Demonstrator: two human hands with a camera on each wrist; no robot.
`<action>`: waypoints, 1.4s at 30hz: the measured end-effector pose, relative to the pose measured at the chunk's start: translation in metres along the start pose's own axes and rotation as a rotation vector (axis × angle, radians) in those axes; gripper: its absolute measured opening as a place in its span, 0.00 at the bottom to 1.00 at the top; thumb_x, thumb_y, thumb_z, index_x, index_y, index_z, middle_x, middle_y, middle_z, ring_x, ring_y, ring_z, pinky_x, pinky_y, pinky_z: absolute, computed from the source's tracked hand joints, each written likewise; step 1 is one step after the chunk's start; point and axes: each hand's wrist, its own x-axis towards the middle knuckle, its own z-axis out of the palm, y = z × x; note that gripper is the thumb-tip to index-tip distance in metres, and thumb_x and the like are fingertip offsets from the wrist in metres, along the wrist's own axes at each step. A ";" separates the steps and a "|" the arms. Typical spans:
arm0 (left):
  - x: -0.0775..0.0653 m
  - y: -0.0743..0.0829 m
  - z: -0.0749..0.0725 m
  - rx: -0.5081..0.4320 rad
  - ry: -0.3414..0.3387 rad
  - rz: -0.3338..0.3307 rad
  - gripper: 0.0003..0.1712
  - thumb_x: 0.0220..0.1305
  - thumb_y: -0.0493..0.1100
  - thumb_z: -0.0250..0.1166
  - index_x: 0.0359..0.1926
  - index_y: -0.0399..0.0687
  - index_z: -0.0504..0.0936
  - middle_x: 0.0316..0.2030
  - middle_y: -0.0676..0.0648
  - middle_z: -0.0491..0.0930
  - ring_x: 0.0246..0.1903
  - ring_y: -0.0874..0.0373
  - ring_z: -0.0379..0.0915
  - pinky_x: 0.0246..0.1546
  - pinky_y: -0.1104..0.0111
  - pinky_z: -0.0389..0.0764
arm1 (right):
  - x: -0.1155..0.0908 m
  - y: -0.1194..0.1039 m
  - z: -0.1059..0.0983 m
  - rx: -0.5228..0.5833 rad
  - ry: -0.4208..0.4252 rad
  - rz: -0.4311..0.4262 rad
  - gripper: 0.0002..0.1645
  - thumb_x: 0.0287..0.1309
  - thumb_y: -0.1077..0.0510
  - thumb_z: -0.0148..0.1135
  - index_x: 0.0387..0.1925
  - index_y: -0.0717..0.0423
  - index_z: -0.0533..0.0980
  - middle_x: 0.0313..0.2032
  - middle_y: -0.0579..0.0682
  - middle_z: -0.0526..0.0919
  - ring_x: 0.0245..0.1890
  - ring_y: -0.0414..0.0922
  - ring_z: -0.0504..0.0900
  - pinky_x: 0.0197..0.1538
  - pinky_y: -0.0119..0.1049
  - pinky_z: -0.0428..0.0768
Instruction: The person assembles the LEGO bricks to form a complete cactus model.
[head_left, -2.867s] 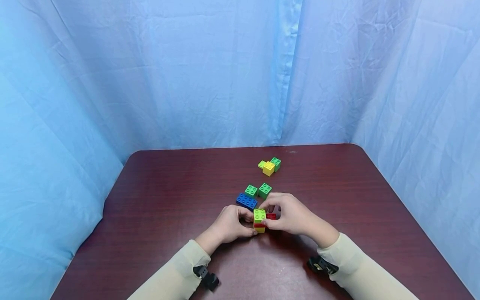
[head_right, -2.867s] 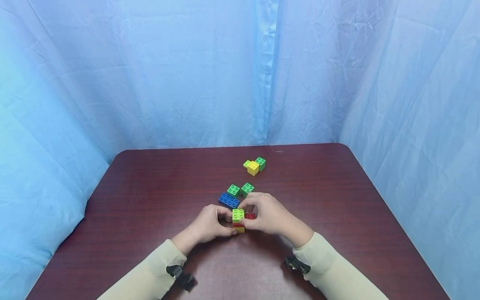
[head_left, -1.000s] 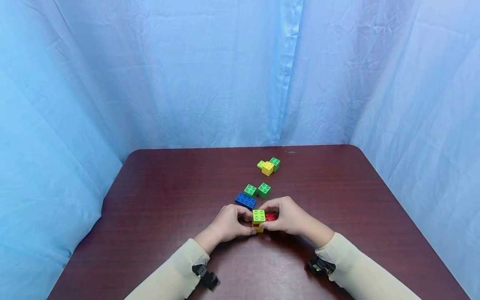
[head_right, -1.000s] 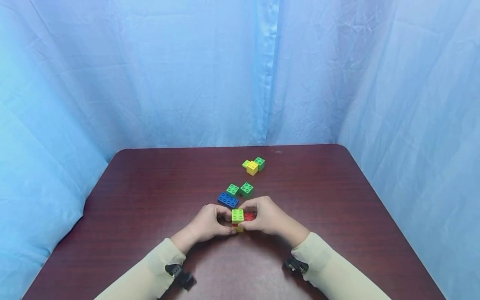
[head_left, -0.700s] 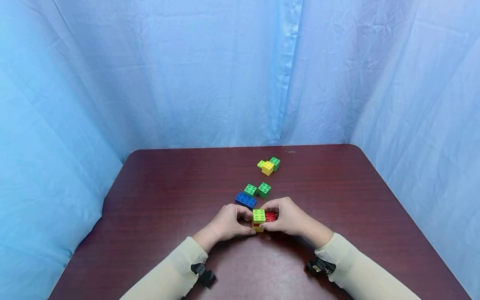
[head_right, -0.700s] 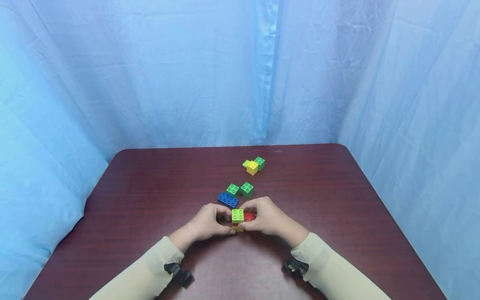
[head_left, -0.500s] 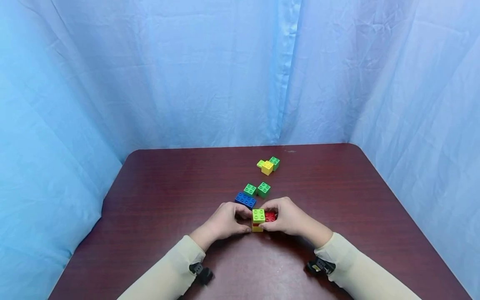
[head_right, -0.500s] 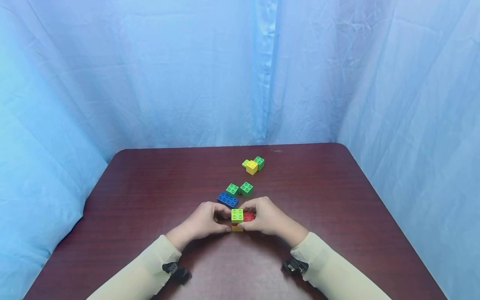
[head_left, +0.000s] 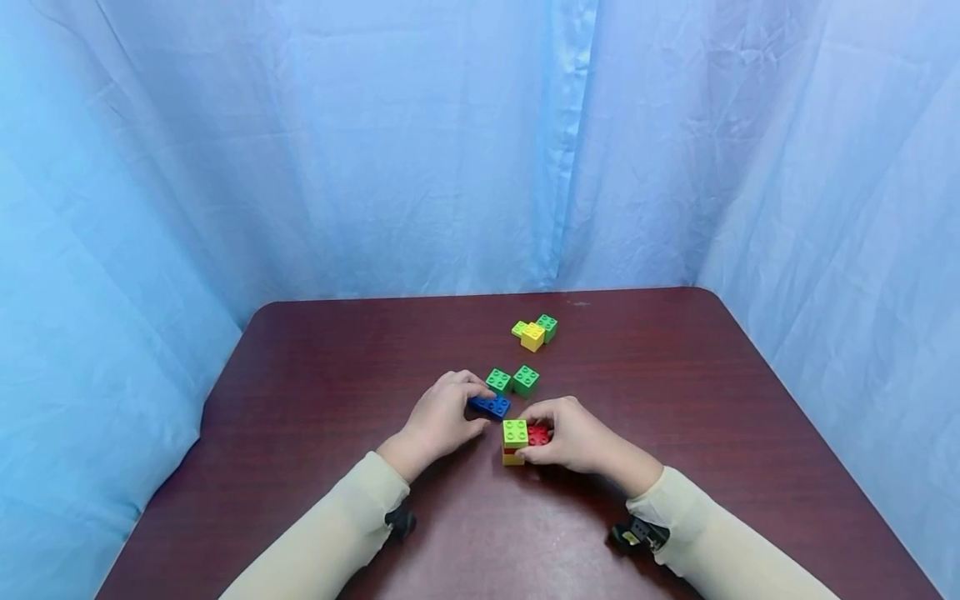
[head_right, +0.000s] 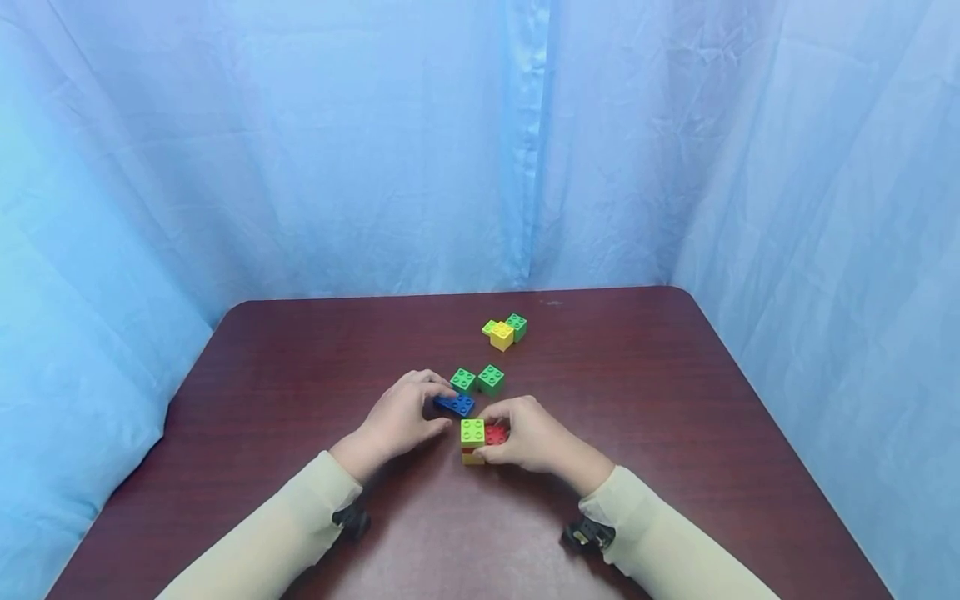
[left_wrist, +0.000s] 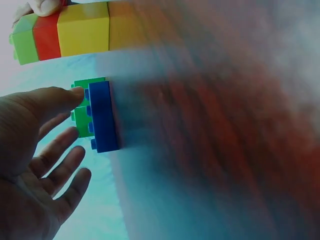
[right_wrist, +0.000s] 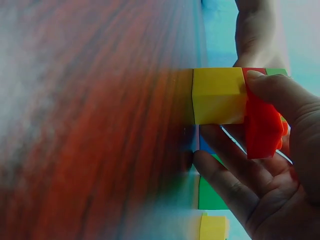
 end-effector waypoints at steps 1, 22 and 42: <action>0.002 0.000 0.000 0.015 -0.007 0.002 0.22 0.58 0.45 0.81 0.54 0.53 0.90 0.49 0.54 0.82 0.52 0.55 0.75 0.54 0.60 0.82 | 0.000 0.000 0.000 0.000 0.000 -0.004 0.13 0.54 0.51 0.82 0.41 0.40 0.86 0.31 0.33 0.85 0.30 0.37 0.82 0.33 0.35 0.85; 0.029 -0.003 0.011 0.102 -0.117 -0.027 0.24 0.59 0.50 0.81 0.56 0.55 0.89 0.52 0.54 0.87 0.56 0.54 0.78 0.61 0.60 0.79 | 0.001 0.000 -0.001 -0.014 -0.006 -0.016 0.12 0.55 0.51 0.81 0.37 0.38 0.84 0.28 0.33 0.84 0.28 0.36 0.81 0.31 0.34 0.84; 0.030 -0.017 0.013 -0.011 -0.151 -0.142 0.22 0.61 0.52 0.79 0.55 0.58 0.89 0.52 0.54 0.85 0.57 0.54 0.78 0.61 0.56 0.79 | 0.002 0.000 0.000 -0.080 -0.002 -0.010 0.13 0.53 0.50 0.82 0.36 0.38 0.83 0.27 0.33 0.82 0.29 0.36 0.79 0.31 0.34 0.83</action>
